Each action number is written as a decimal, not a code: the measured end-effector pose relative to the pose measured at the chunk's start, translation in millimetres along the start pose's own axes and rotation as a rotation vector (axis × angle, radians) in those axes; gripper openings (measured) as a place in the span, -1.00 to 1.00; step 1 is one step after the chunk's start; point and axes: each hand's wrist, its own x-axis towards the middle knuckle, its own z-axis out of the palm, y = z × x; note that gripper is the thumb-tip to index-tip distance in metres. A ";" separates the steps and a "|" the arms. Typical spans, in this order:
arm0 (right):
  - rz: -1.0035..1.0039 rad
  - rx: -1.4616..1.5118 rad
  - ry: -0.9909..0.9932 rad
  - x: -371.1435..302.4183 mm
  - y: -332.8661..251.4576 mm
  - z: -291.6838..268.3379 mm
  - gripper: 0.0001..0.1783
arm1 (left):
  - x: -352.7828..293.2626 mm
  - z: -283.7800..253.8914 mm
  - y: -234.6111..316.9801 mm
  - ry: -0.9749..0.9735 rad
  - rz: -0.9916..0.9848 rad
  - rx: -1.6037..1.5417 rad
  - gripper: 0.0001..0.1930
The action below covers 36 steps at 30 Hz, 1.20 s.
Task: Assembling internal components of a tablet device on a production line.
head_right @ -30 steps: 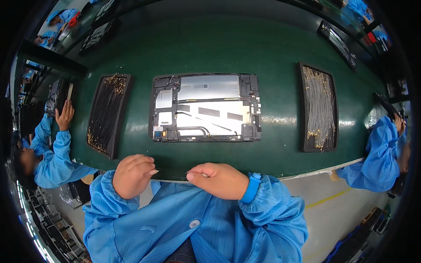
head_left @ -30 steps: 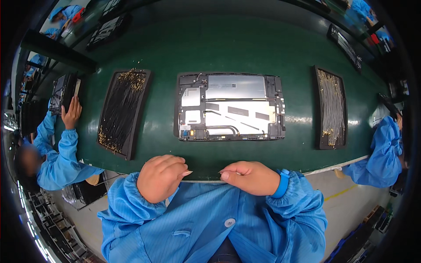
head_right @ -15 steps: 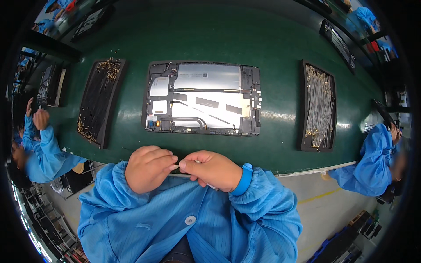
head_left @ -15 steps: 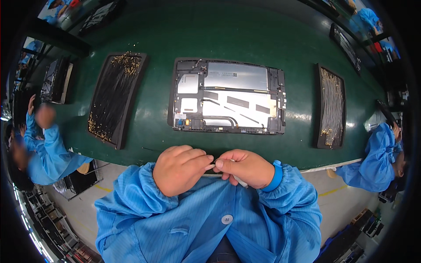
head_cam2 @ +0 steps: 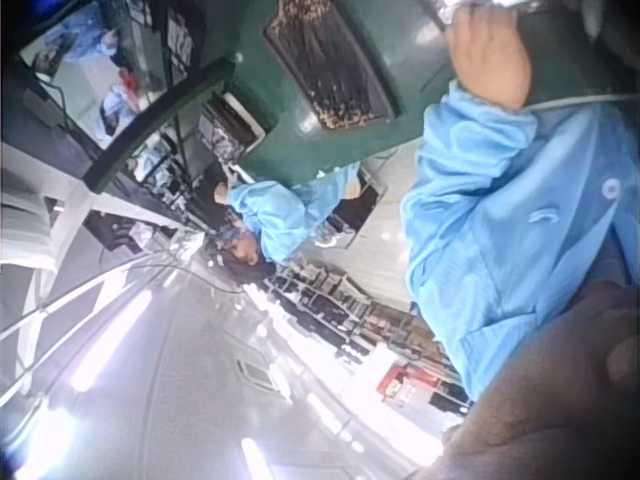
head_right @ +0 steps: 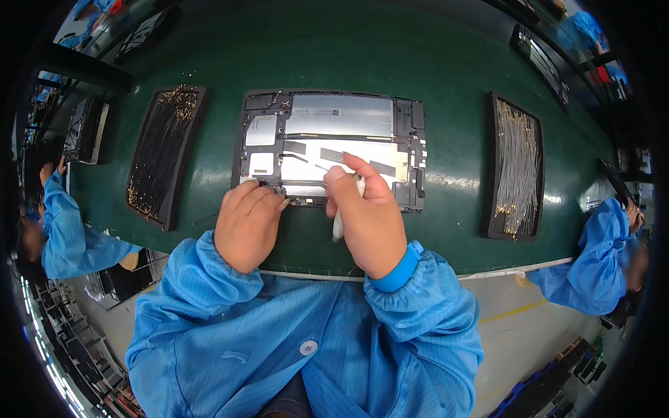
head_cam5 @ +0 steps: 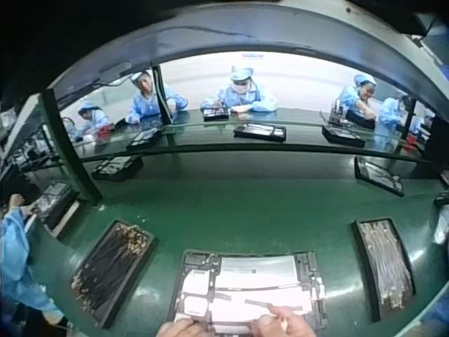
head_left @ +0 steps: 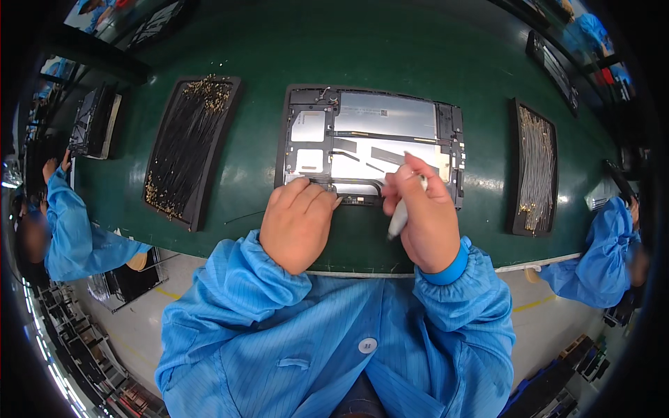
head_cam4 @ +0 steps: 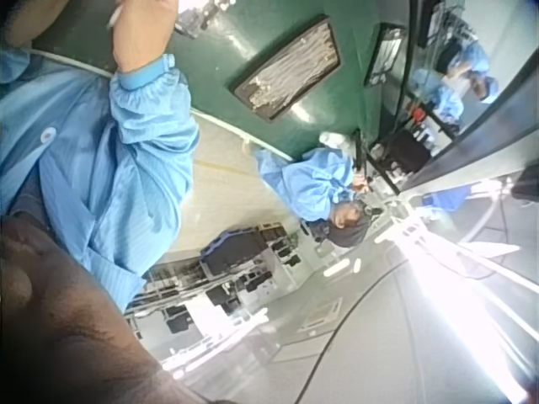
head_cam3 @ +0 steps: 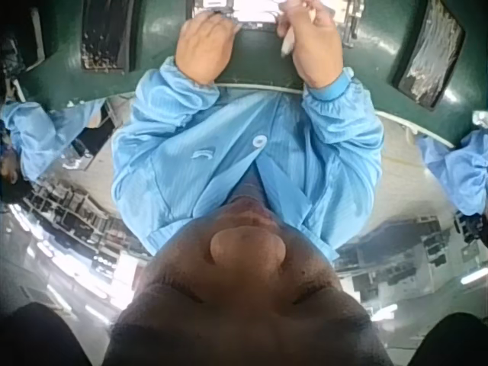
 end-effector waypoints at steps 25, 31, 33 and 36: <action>-0.655 -0.308 0.026 15.7 42.0 4.7 -0.70 | 1.5 -1.6 3.4 -0.023 -0.015 -0.014 -0.86; -0.682 -0.282 0.007 16.1 44.0 6.8 -0.70 | 0.7 -1.5 3.2 -0.027 -0.015 0.017 -0.86; -0.673 -0.280 0.005 16.4 42.9 7.1 -0.70 | 0.4 0.1 1.4 -0.030 -0.009 -0.001 -0.86; -0.655 -0.276 -0.007 17.1 42.5 7.3 -0.70 | 0.0 -0.2 1.2 -0.026 -0.018 0.011 -0.86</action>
